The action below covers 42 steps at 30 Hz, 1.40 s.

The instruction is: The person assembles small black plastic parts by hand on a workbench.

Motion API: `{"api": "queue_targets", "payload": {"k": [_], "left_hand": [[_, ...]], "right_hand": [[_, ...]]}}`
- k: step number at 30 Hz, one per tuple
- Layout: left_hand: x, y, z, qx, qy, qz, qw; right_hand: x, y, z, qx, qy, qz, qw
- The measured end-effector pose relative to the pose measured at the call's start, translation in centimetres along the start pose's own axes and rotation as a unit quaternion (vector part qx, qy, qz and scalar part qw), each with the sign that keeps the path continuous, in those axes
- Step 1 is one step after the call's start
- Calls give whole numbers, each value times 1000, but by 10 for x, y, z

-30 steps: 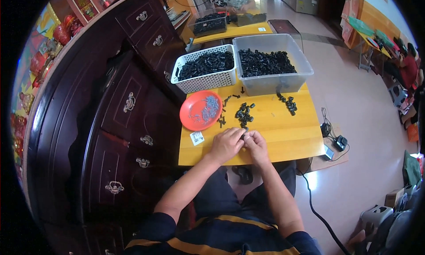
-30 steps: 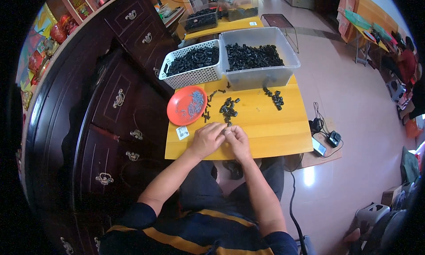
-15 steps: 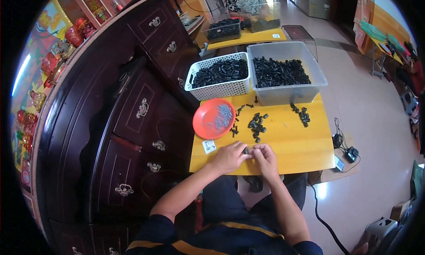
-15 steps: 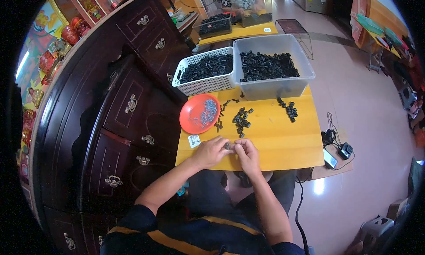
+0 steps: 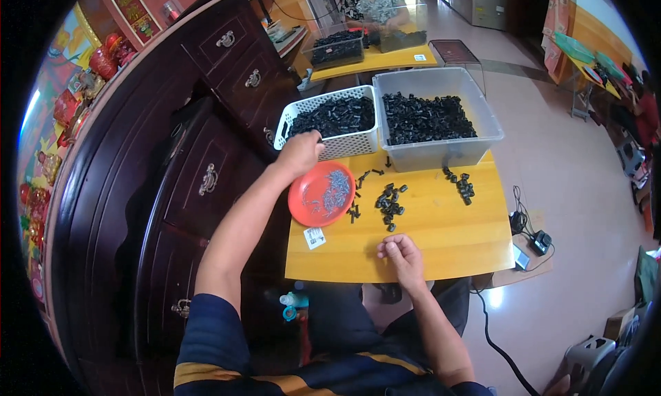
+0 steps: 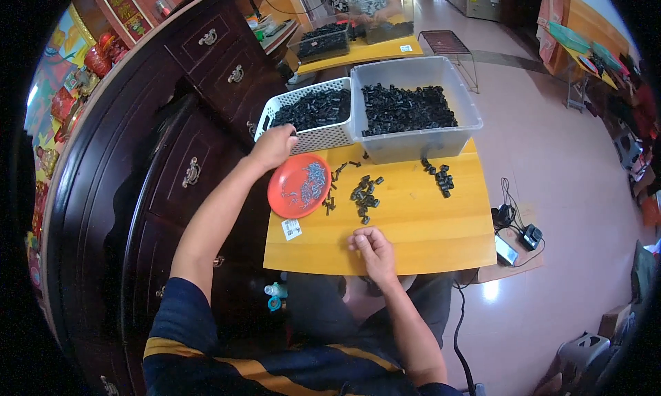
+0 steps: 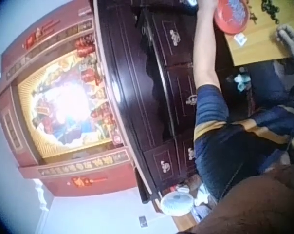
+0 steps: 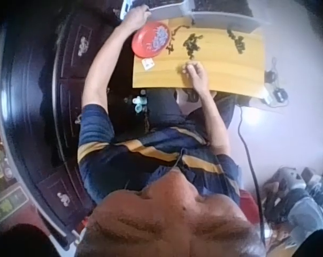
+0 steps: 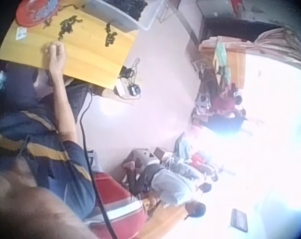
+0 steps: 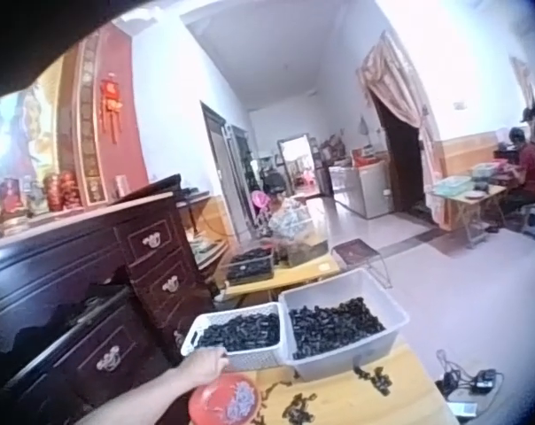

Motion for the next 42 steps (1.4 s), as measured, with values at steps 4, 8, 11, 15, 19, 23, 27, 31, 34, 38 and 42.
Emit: {"api": "queue_targets", "payload": {"k": [4,8,11,15,19,23,27,31,34,38,42], "left_hand": [[10,27,40,-35,-54,11,998],[17,52,63,-93,-127,-45,987],[29,40,53,-78,-108,-114,984],[44,-15,-2,-49,-39,-237,970],[54,-90,-69,0,44,-298,954],[68,-137,-98,125,-4,-260,957],[83,-147,-103,83,45,-217,972],[94,-146,-110,77,41,-194,977],[93,-146,-114,60,5,-201,978],[92,-148,-123,63,23,-207,976],[85,-143,-136,58,-11,-188,980]], "right_hand": [[0,1,-1,4,4,8,1000],[4,2,-1,5,11,0,1000],[1,2,0,8,6,-2,1000],[-1,1,2,9,25,-5,1000],[4,6,1,6,19,2,1000],[3,4,1,6,23,19,1000],[1,3,-1,-1,21,18,1000],[1,2,-2,-14,19,22,999],[1,-2,0,-12,22,28,999],[1,-3,1,-20,23,20,999],[3,-6,1,-20,18,33,999]]}}
Point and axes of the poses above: each hand's wrist, its own z-axis towards the middle knuckle, its own x-axis out of the palm, y = z × x, the point moved 4 cm from there along z, towards the middle knuckle, and after that the axes turned 13 degrees about -y, right-handed, at the moved point
